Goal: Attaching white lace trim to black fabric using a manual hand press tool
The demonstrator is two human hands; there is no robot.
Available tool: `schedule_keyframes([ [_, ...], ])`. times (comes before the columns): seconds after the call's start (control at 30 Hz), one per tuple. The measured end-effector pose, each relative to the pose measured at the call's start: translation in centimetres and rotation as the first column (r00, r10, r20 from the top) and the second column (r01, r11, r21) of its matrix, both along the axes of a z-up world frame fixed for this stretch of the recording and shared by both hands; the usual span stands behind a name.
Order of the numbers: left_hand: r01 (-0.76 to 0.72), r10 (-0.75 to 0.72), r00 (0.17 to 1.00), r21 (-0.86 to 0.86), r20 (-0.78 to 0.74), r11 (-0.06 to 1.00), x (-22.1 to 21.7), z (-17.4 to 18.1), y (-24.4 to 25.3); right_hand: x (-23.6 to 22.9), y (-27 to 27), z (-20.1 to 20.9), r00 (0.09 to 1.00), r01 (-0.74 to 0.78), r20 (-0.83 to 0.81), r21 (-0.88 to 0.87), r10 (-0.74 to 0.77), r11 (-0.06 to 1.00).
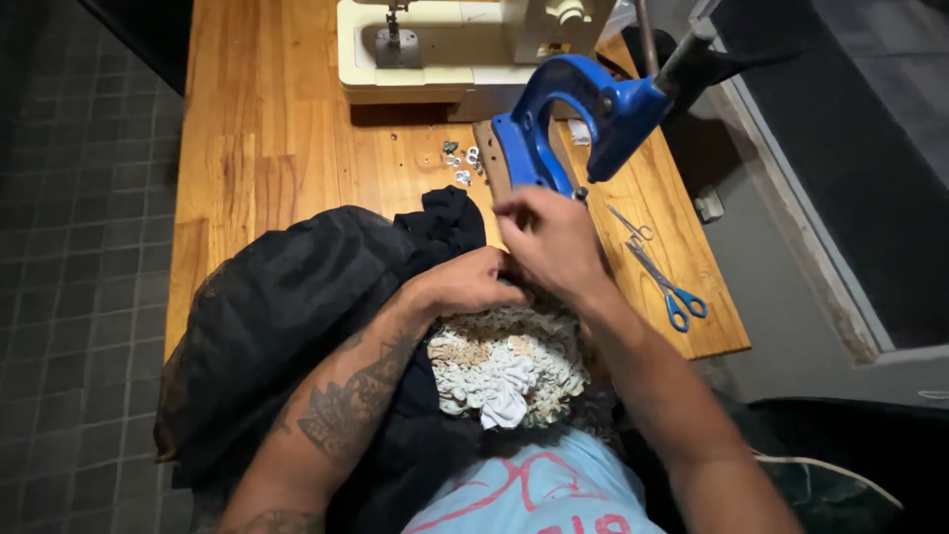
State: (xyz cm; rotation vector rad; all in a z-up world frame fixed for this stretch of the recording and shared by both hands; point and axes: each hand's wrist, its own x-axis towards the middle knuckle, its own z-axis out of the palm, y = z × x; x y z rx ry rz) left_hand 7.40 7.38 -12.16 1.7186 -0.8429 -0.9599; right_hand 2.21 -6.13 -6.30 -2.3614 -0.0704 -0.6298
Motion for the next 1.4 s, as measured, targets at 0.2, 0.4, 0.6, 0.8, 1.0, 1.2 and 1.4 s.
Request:
schedule_keyframes([
  [0.2,-0.037,0.036,0.999,-0.034,-0.024,0.999,-1.0,1.9,1.0,-6.2,-1.6,1.9,0.985,0.136,-0.148,0.380,-0.085,0.915],
  [0.4,-0.041,0.041,0.998,-0.014,-0.045,0.999,-1.0,3.1,1.9,-5.2,-4.9,0.8,0.961,0.227,0.026,0.495,-0.276,0.839],
  [0.6,-0.053,0.050,0.996,-0.036,-0.070,0.998,-1.0,3.3,2.1,-2.1,-7.3,-1.3,0.965,0.090,0.132,0.641,-0.225,0.763],
  [0.8,-0.051,0.048,0.997,-0.051,-0.062,0.997,-0.8,3.3,2.0,-2.0,-5.5,-0.8,0.977,0.077,0.070,0.768,-0.202,0.636],
  [1.0,-0.042,0.037,0.996,-0.052,-0.086,0.998,-1.6,4.7,2.5,-2.1,-5.7,-1.6,0.974,0.109,0.047,0.759,-0.222,0.642],
  [1.2,-0.037,0.035,0.998,-0.040,-0.056,0.999,-1.0,3.6,2.2,-2.7,-5.0,-0.6,0.973,0.135,0.034,0.715,-0.227,0.687],
  [1.4,-0.047,0.046,0.998,-0.028,-0.051,0.999,-1.2,3.8,2.3,-3.0,-4.2,0.4,0.975,0.156,0.014,0.669,-0.223,0.727],
])
